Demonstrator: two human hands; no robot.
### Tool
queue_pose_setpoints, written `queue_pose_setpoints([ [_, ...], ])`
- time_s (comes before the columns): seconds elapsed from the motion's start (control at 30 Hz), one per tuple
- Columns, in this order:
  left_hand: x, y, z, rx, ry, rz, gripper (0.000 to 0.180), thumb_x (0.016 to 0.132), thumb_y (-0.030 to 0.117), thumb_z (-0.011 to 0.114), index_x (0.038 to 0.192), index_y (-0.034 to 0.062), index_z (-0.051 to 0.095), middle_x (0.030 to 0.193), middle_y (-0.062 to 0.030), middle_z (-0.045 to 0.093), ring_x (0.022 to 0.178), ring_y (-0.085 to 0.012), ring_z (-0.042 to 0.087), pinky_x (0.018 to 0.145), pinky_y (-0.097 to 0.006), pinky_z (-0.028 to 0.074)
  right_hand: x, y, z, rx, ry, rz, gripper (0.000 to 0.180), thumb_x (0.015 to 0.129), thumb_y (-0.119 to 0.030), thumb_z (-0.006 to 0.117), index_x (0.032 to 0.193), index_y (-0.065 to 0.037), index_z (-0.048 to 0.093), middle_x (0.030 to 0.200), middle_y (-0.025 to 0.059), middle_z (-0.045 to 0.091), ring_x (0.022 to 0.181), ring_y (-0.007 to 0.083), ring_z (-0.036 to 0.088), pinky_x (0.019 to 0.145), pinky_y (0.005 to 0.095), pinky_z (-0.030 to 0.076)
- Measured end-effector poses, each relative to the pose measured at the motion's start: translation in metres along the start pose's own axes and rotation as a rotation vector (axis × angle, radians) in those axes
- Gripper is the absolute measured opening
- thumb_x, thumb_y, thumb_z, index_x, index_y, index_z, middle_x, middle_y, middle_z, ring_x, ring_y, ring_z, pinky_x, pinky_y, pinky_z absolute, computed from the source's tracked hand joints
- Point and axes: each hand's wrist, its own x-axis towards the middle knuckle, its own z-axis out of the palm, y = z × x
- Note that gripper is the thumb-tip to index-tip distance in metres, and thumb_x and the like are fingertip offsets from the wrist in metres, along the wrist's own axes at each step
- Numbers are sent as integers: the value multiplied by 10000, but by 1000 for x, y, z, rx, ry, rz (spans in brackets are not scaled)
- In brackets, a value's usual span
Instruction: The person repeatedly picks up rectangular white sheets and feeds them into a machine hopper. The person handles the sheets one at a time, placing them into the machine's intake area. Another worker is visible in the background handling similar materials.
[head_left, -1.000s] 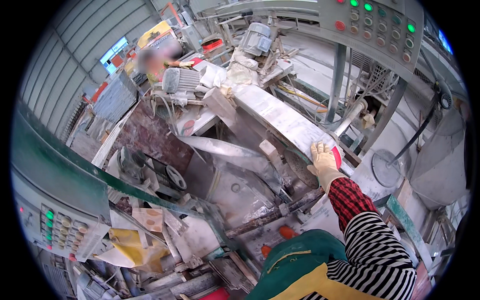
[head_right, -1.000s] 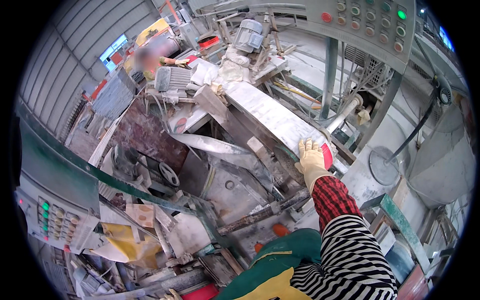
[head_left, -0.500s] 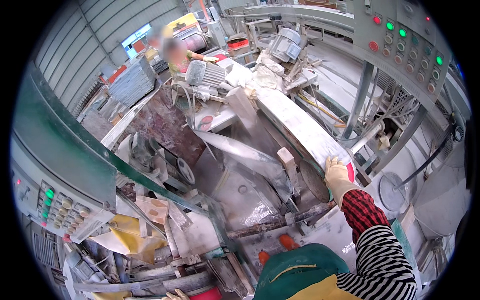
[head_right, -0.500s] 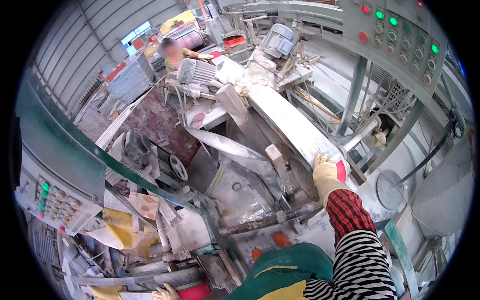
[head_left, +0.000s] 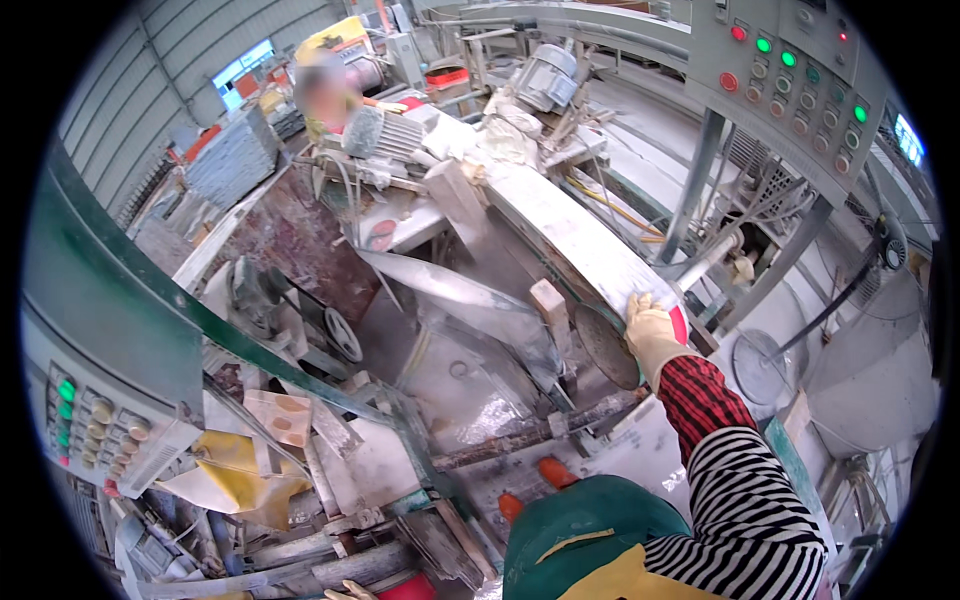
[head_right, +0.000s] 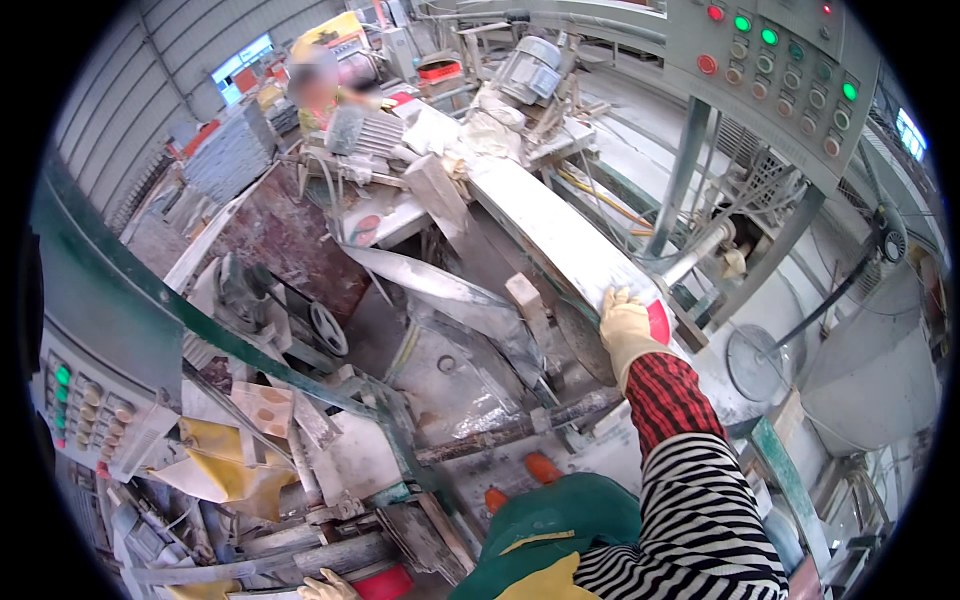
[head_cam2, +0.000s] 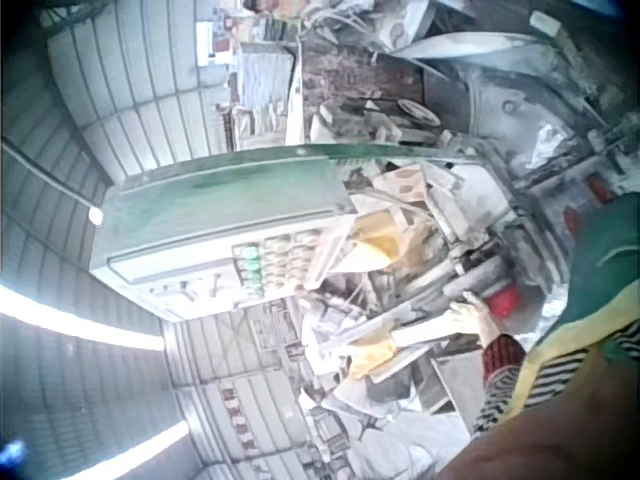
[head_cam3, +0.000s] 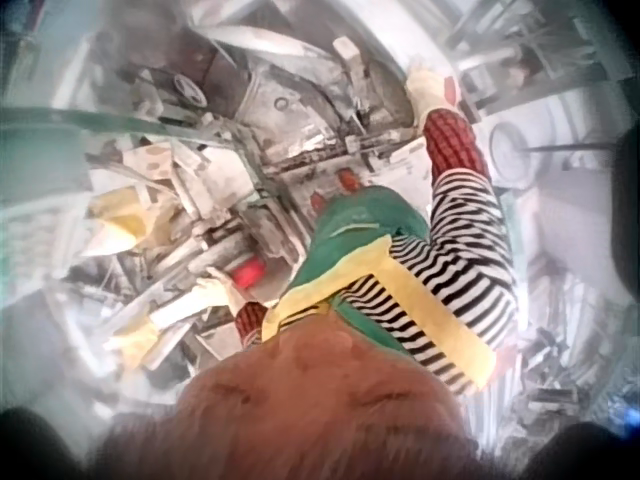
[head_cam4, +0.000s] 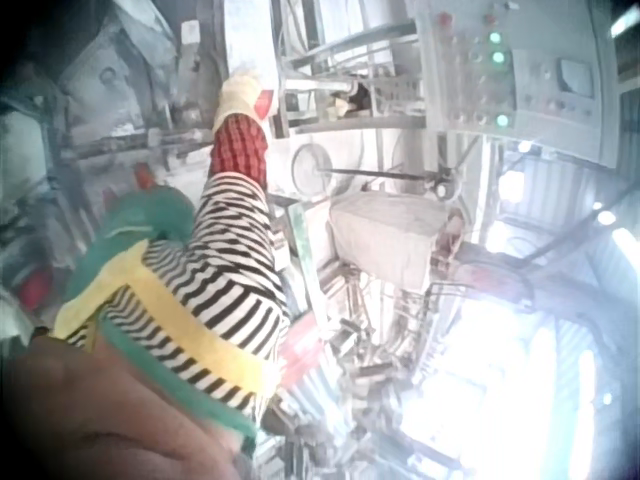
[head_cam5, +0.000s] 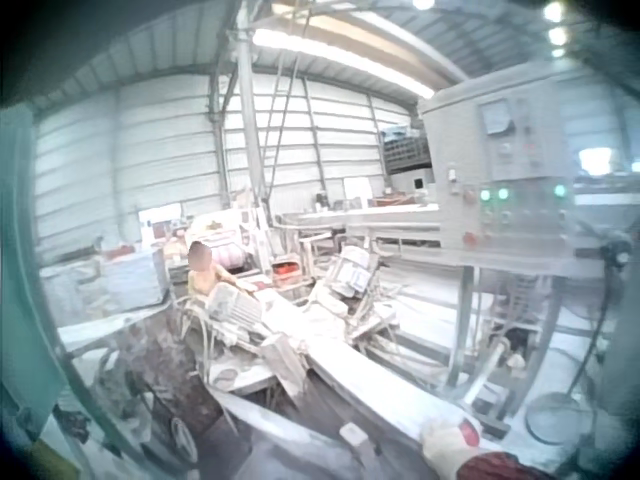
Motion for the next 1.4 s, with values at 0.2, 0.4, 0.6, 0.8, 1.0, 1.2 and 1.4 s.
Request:
queue_pose_setpoints([
  [0.2,-9,31,-71,-76,333,-49,610,933,539,566,1246,19,623,1279,-244,584,1202,-440,528,1014,-591,400,2,-4,-5,-55,-44,61,630,978,-150,419,1567,-58,216,1584,234,289,1368,422,440,1079,429,429],
  [0.4,-10,41,-97,-47,245,-88,606,958,537,504,1246,15,610,1298,-236,568,1240,-415,499,1027,-559,387,10,-6,0,-49,-50,83,636,981,-141,415,1575,-75,198,1596,216,274,1377,422,430,1084,429,425],
  [0.6,-15,42,-114,-44,231,-69,597,963,519,494,1252,7,596,1303,-224,561,1258,-393,489,1040,-555,369,5,-9,-12,-15,-31,9,628,968,-168,449,1547,-32,248,1568,223,327,1394,341,431,1114,415,384],
  [0.8,-10,48,-115,-209,47,-171,712,920,527,558,1402,7,494,1466,-245,443,1354,-423,400,1125,-552,289,11,0,0,-24,-19,33,905,845,-285,667,1546,21,183,1573,236,301,1444,338,348,1161,415,312],
  [1.0,-11,37,-122,-405,-74,-236,723,832,445,676,1353,-15,476,1464,-226,421,1364,-380,353,1131,-516,247,21,5,-10,299,-32,-82,923,762,-384,742,1485,29,343,1503,265,396,1400,369,393,1159,423,334],
  [1.2,-13,20,-112,-479,108,-125,544,802,426,693,1202,84,558,1236,-146,523,1187,-372,459,991,-530,352,98,79,123,863,716,-178,715,900,-252,685,1479,19,365,1443,263,469,1327,348,482,1112,421,390],
  [1.4,-11,1,-144,-630,63,-309,383,826,337,717,1094,100,583,973,-127,678,931,-339,660,773,-443,527,27,-7,121,901,446,-115,702,907,-250,678,1481,8,366,1434,260,477,1315,341,492,1096,421,403],
])
